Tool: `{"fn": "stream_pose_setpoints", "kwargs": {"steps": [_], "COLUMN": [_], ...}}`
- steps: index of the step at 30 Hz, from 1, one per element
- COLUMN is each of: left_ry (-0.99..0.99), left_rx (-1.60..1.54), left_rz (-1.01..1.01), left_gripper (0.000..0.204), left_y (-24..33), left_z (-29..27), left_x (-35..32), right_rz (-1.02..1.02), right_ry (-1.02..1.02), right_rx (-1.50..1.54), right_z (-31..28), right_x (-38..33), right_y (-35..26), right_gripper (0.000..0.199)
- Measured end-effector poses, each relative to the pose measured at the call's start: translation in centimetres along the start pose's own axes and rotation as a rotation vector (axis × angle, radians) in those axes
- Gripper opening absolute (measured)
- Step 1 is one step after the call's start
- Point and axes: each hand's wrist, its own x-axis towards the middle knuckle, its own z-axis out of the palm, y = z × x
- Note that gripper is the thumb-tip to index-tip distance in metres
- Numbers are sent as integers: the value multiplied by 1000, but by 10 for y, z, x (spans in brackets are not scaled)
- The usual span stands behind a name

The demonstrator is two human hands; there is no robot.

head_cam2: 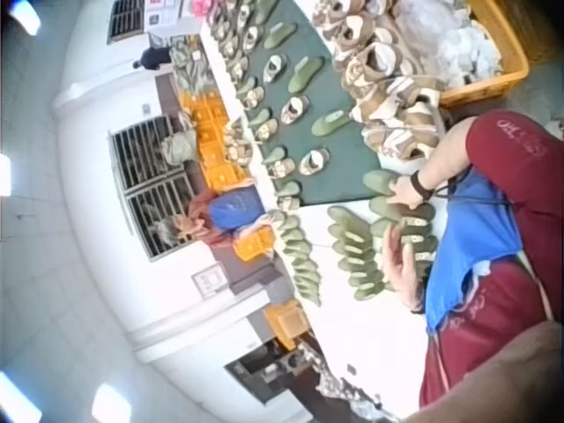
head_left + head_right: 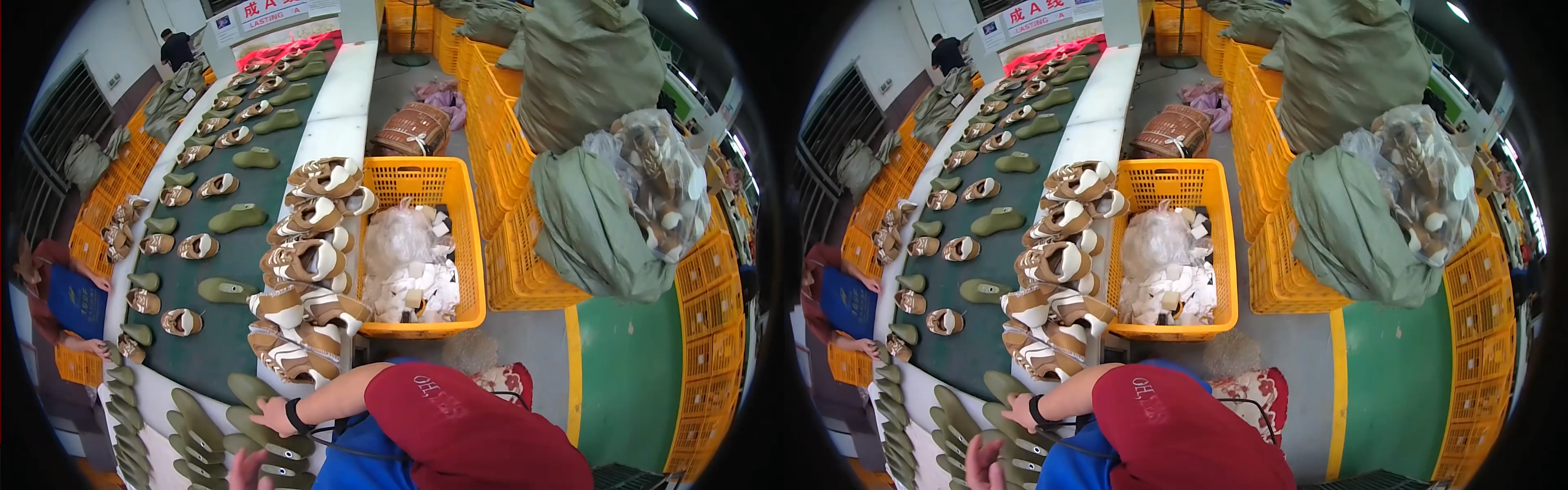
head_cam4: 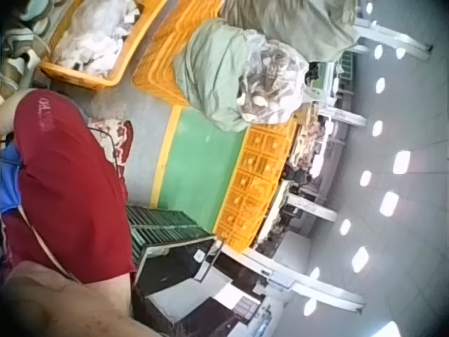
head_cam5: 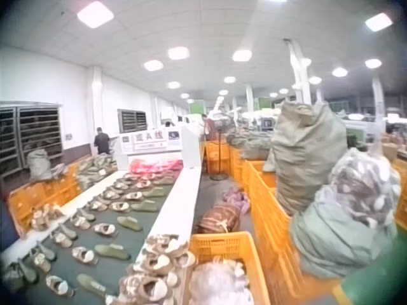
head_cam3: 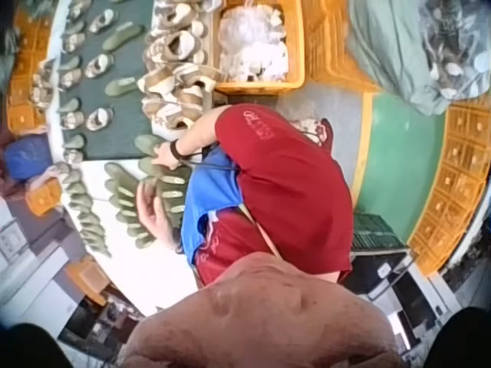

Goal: Organizing and preparing shoes and shoe lasts on a manufacturing production line.

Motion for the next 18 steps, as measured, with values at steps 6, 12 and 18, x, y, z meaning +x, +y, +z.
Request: {"fn": "stream_pose_setpoints", "kwargs": {"steps": [6, 12, 18], "left_ry": [193, 340, 541], "left_rx": [-212, 995, 1036], "left_rz": [175, 28, -155], "left_gripper": [50, 54, 61], "left_y": [-39, -184, -227], "left_z": [-26, -18, 6], "left_x": [24, 41, 24], "right_rz": [-156, -182, 42], "right_ry": [-294, -132, -256], "right_rx": [41, 246, 501], "right_z": [-16, -30, -70], "right_x": [3, -7, 24], "right_y": [9, 32, 32], "right_gripper": [72, 45, 32]}}
